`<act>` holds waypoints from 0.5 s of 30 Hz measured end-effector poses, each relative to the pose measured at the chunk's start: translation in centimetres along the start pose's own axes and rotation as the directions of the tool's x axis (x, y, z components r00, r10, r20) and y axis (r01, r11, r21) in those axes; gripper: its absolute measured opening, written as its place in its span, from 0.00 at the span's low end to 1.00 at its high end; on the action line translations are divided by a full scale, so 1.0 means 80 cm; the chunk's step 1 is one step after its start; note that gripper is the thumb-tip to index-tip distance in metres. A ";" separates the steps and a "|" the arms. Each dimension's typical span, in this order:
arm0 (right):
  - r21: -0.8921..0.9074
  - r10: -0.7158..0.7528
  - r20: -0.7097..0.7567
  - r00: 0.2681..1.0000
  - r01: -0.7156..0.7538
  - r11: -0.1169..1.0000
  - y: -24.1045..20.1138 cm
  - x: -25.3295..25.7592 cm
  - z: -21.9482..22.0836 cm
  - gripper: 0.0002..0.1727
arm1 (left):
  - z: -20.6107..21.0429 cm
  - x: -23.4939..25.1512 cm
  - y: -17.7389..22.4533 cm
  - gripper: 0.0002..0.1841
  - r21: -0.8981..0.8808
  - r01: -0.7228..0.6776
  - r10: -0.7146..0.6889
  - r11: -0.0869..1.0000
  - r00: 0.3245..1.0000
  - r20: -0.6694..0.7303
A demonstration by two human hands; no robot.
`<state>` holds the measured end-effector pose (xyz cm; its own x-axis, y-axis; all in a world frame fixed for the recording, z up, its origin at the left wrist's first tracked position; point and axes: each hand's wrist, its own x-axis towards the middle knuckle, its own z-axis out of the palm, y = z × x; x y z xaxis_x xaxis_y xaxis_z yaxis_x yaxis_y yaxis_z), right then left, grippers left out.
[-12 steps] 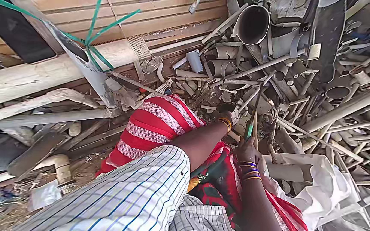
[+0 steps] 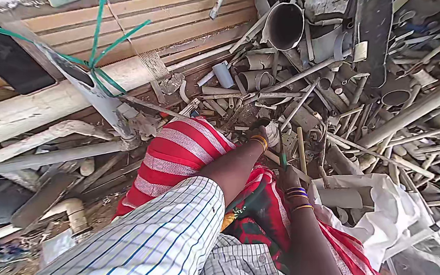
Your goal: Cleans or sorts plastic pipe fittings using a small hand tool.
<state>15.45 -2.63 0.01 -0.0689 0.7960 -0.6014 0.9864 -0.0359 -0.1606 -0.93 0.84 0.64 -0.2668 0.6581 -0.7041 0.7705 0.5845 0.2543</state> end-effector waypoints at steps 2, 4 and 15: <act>-0.056 0.053 0.019 0.998 -0.052 0.997 0.003 0.006 0.000 0.27 | 0.008 0.017 -0.006 0.45 -0.092 0.003 -0.005 0.996 1.000 -0.020; 0.049 -0.010 -0.180 0.984 0.019 0.999 -0.004 -0.007 -0.015 0.29 | 0.016 0.038 -0.013 0.45 -0.136 -0.010 -0.002 0.991 0.996 -0.088; 0.075 -0.080 -0.221 0.972 0.098 0.992 -0.001 -0.016 -0.020 0.28 | -0.001 -0.002 0.009 0.38 -0.132 0.063 -0.072 0.989 0.995 -0.069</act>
<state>15.70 -2.69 2.08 -0.1126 0.9101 -0.3988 0.9609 -0.0025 -0.2770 -0.38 1.15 0.98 -0.3610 0.6452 -0.6734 0.6690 0.6822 0.2950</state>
